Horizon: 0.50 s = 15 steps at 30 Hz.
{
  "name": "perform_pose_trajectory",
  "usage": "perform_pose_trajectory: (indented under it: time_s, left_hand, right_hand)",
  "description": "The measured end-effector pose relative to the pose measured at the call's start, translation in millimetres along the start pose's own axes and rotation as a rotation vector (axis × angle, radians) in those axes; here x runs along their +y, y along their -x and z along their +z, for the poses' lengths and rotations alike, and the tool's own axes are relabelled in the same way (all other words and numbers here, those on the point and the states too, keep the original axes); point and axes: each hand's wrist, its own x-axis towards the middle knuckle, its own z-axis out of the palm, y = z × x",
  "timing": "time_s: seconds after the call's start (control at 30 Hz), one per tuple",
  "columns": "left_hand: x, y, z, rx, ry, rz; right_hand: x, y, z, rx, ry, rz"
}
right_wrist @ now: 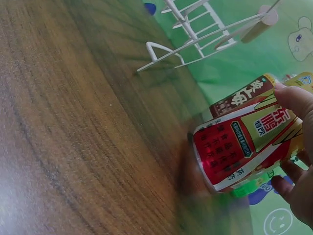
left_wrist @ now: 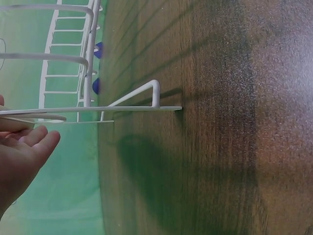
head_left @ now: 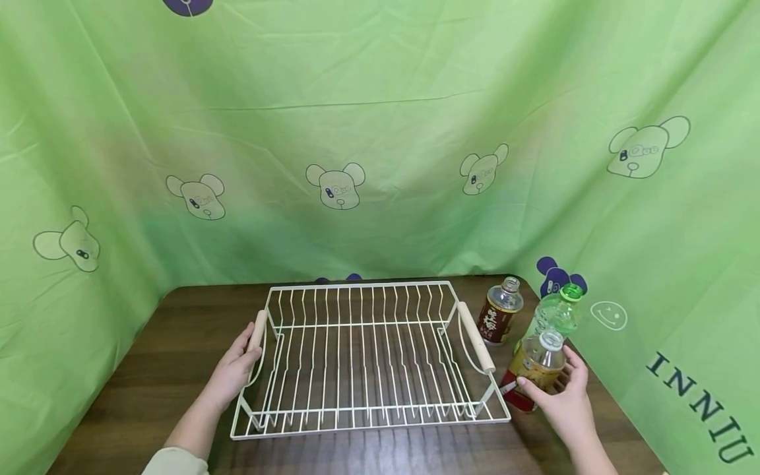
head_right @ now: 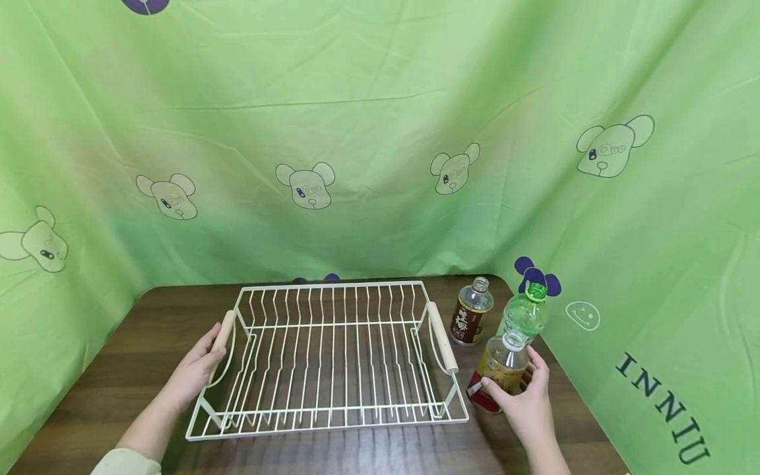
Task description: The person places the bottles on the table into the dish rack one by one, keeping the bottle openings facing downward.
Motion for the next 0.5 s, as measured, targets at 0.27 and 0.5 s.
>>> perform_pose_trajectory:
  time_s: [0.27, 0.5]
  left_hand:
    - [0.4, 1.1, -0.2, 0.009, -0.009, 0.003]
    - [1.8, 1.6, -0.2, 0.016, -0.034, 0.005]
  right_hand:
    - [3.3, -2.2, 4.6, 0.023, -0.017, -0.008]
    - [-1.0, -2.6, 4.9, 0.037, -0.017, -0.022]
